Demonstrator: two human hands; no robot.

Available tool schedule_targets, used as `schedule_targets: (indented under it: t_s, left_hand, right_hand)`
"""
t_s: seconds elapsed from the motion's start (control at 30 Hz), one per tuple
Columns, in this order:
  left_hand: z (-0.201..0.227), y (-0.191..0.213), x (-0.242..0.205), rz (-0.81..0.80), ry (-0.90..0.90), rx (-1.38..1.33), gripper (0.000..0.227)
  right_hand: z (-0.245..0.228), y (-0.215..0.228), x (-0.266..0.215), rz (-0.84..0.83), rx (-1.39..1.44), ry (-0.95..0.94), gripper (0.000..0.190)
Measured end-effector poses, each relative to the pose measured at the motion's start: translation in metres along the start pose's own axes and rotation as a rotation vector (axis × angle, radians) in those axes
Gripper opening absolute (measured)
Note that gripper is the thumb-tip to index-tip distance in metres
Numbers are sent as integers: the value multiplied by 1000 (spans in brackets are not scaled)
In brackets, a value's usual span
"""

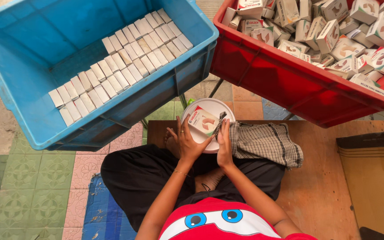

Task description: The person sits on the floor and repeatedly wipes small white boxes with a cloth, then places them into a blue crate. The person picks boxes from a red crate, wipes them on a white lid, and arranges them in the blue crate.

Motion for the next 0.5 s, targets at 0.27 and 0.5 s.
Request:
schedule_targets:
  t_s: [0.27,0.5]
  left_hand:
    - [-10,-12,3,5,-90,93,85]
    - [-27,-26,-3,-42,-126,70,82]
  right_hand:
    - [-41,-42,-24,-248,-855,649,76]
    - [-35,-69,15,-318,-920,767,80]
Point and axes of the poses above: each hand's wrist, its own x-axis towards the middle knuckle, its own y-axis out of the back of the hand, z = x × y, the point moved 10 cm from there along x, towards the middle knuckle, and after that the axes turned 14 degrees about z, right-handed, at the moved point
